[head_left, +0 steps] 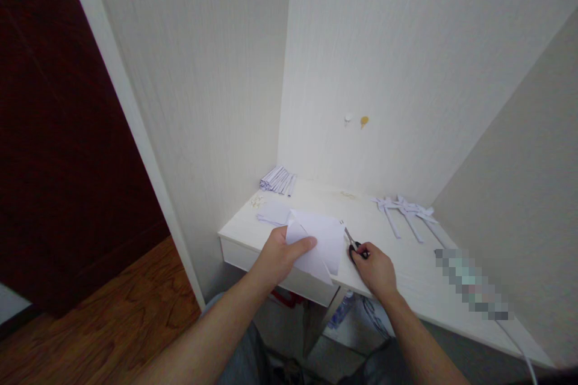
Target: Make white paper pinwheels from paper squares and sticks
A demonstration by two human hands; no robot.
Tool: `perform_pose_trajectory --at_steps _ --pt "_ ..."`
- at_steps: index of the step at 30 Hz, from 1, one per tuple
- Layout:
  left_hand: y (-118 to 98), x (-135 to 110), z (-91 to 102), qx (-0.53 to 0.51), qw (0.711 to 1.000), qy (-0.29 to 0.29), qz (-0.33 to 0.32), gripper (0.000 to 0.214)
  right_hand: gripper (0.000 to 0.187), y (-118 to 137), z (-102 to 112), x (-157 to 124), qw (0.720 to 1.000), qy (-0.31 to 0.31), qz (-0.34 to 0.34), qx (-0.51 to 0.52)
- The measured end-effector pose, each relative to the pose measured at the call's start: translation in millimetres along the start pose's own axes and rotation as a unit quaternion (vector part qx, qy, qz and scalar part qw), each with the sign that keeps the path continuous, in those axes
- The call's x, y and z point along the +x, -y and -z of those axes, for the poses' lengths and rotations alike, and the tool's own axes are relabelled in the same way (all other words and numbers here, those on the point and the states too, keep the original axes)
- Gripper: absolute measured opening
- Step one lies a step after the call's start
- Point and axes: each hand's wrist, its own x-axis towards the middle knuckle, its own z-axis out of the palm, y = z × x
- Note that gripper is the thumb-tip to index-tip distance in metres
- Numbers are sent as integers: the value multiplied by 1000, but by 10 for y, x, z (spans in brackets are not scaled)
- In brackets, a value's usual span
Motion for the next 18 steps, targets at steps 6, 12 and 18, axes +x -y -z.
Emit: perform_pose_trajectory --at_steps 6,12,18 --pt "-158 -167 -43 16 1000 6 -15 39 20 -20 24 -36 1000 -10 -6 26" --pt "-180 -233 -63 9 1000 -1 -16 38 27 -5 51 -99 997 -29 -12 65" --pt "-192 -281 -32 7 999 -16 -46 28 38 71 169 -279 990 -42 -10 135"
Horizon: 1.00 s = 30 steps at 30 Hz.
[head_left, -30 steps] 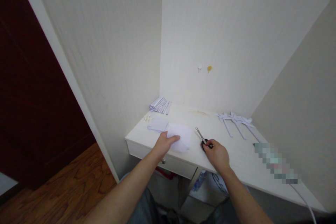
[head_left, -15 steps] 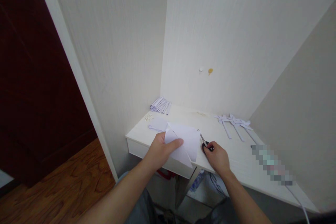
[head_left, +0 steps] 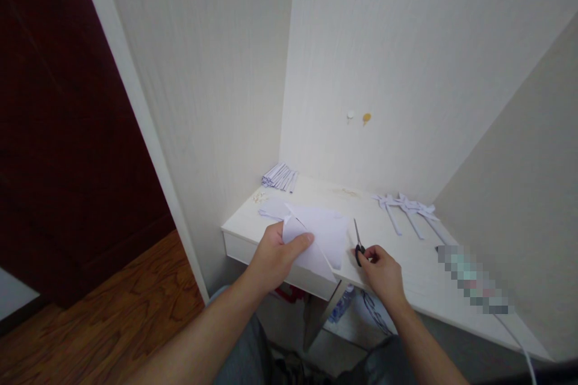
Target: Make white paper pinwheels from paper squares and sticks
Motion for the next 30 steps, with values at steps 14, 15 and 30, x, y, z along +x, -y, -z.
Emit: perform_pose_trajectory --at_steps 14,15,30 --pt "-24 -22 101 11 999 -38 -22 33 34 207 174 53 993 77 -5 95" --pt "-20 -13 106 13 999 -40 -21 34 36 234 179 43 991 80 -5 108" --pt "105 10 84 -21 1000 6 -21 31 53 1028 565 -211 896 160 -21 414"
